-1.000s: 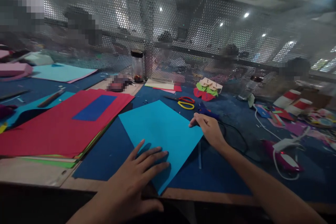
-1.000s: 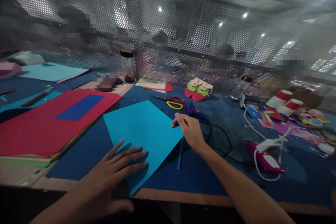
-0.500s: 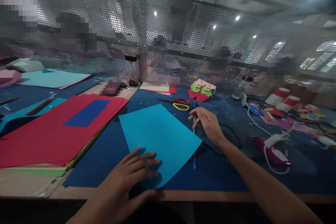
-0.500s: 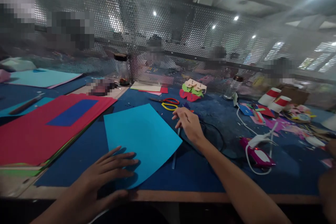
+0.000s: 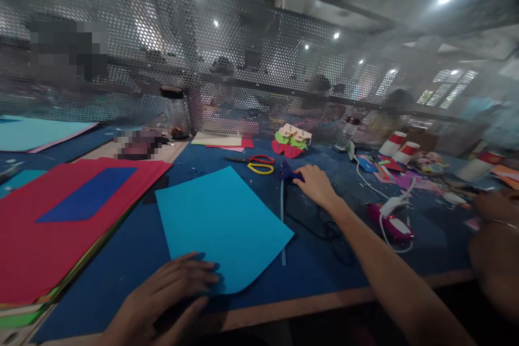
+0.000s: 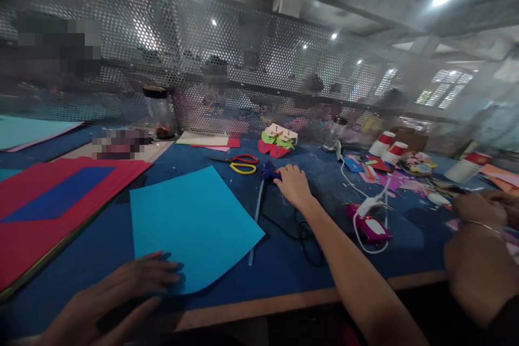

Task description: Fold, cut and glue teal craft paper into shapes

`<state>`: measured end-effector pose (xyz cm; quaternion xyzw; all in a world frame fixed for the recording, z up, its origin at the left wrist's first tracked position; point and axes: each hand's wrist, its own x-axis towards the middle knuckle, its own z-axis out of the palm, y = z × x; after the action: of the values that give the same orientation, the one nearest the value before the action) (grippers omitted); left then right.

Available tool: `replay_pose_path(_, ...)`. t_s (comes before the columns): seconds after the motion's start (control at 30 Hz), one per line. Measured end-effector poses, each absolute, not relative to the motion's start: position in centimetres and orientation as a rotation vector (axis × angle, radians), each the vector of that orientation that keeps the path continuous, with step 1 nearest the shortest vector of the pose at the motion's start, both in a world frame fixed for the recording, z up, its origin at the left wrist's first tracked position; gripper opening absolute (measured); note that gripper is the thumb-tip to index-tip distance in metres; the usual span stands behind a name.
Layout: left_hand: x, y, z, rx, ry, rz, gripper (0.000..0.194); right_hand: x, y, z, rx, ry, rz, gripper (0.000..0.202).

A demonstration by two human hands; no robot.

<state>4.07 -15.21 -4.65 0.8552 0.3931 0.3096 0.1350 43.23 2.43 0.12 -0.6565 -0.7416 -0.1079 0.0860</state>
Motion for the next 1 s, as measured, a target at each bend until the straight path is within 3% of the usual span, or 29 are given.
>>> replay_pose_path(0.47,4.3,-15.2,-3.1,2.375,1.234,0.911,0.022,44.5,1.2,2.2,-2.122,-2.014,-0.570,0.024)
replay_pose_path(0.53,4.5,-15.2,-3.0,2.331,1.292,0.993,0.023,42.4,0.4,3.0,-1.858,-2.056,-0.414,0.022)
replay_pose_path(0.67,5.0,-15.2,-3.1,2.186,1.418,1.196,0.028,36.6,-3.5,4.2,-1.064,-2.293,0.460,0.032)
replay_pose_path(0.73,5.0,-15.2,-3.1,2.138,1.472,1.224,0.028,34.6,-5.8,4.4,-0.848,-2.447,0.730,0.036)
replay_pose_path(0.83,4.9,-15.1,-2.9,2.084,1.576,1.251,0.030,33.3,-8.0,3.8,-0.753,-2.636,0.664,0.047)
replay_pose_path(1.0,5.4,-15.4,-2.4,1.989,1.727,1.339,0.033,33.4,-7.8,1.7,-0.860,-2.697,0.426,0.022)
